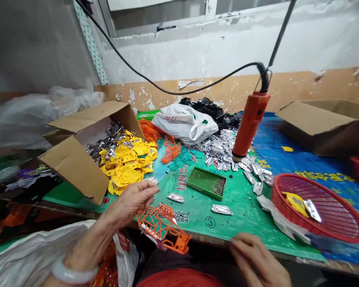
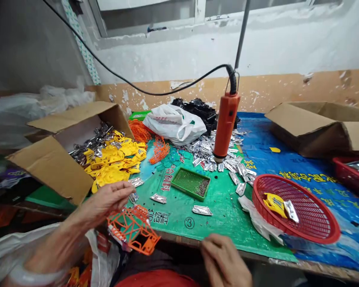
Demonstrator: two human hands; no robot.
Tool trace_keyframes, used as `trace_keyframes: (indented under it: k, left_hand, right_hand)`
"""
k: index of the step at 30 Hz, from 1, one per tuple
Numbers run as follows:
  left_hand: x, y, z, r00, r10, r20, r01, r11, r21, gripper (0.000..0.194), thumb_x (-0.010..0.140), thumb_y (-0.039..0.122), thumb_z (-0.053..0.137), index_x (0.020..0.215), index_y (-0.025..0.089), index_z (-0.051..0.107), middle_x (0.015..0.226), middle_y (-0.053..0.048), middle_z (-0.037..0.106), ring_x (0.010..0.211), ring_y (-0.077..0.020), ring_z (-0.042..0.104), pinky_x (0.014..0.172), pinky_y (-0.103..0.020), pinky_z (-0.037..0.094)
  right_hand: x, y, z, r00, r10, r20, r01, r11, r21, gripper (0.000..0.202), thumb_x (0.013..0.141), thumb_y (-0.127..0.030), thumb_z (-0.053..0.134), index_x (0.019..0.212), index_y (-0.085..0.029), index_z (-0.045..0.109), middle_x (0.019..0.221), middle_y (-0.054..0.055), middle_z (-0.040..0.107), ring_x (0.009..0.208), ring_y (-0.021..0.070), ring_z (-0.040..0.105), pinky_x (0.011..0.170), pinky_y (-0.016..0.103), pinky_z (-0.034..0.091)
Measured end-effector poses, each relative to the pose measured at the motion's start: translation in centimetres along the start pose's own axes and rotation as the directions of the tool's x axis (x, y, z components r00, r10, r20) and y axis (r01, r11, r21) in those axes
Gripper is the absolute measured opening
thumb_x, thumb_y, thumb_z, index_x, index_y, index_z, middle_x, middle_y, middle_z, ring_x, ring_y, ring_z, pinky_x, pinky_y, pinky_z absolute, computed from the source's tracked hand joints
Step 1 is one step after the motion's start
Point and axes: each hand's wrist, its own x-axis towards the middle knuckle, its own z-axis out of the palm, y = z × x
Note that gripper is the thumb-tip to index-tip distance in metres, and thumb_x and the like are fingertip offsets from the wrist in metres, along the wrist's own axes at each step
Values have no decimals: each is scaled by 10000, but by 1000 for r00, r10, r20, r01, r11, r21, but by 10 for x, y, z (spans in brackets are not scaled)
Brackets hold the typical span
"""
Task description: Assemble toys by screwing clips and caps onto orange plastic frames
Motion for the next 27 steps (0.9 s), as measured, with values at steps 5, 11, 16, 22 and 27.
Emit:
trace_keyframes:
  k: [5, 11, 16, 22, 27]
  left_hand:
    - [-12, -29, 53, 994, -97, -56, 62, 893, -446, 373, 636, 485, 748, 730, 179, 556, 398, 115, 416, 343, -24, 209, 353, -151, 160]
    - [-16, -40, 84, 986, -144, -89, 74, 839, -539, 414, 601, 496, 782, 709, 175, 543, 393, 116, 417, 353, -18, 232, 353, -132, 170]
    - [-14, -48, 91, 988, -115, -101, 53, 875, -482, 389, 663, 502, 738, 686, 171, 535, 422, 107, 413, 373, -22, 239, 370, -142, 182]
    - [-11, -53, 99, 990, -49, -131, 1, 939, -343, 390, 728, 550, 659, 723, 171, 566, 436, 98, 402, 406, -51, 266, 404, -172, 207]
    - [-4, -51, 101, 986, 75, -149, -111, 961, -252, 387, 813, 555, 566, 881, 176, 607, 552, 66, 460, 476, -82, 364, 436, -195, 266]
  right_hand:
    - [25, -34, 15, 961, 194, 197, -257, 891, 374, 434, 835, -282, 633, 1258, -294, 540, 1133, 70, 626, 888, 163, 682, 728, 227, 571]
    - [32, -32, 28, 961, 140, 240, -250, 810, 530, 587, 815, -389, 650, 1363, -304, 458, 1156, 92, 653, 1038, 224, 647, 879, 332, 540]
    - [6, -27, 47, 943, 284, 176, -334, 774, 539, 702, 812, -284, 667, 1423, -313, 324, 1211, 100, 629, 1031, 228, 665, 863, 318, 552]
    - [8, -22, 27, 992, 113, -48, -98, 964, 246, 615, 831, -117, 568, 1402, -220, 364, 1264, 166, 504, 1051, 226, 635, 820, 306, 564]
    - [27, -10, 13, 997, -71, 32, 68, 994, 83, 193, 860, -79, 482, 977, -175, 602, 980, 110, 605, 842, 154, 650, 677, 225, 556]
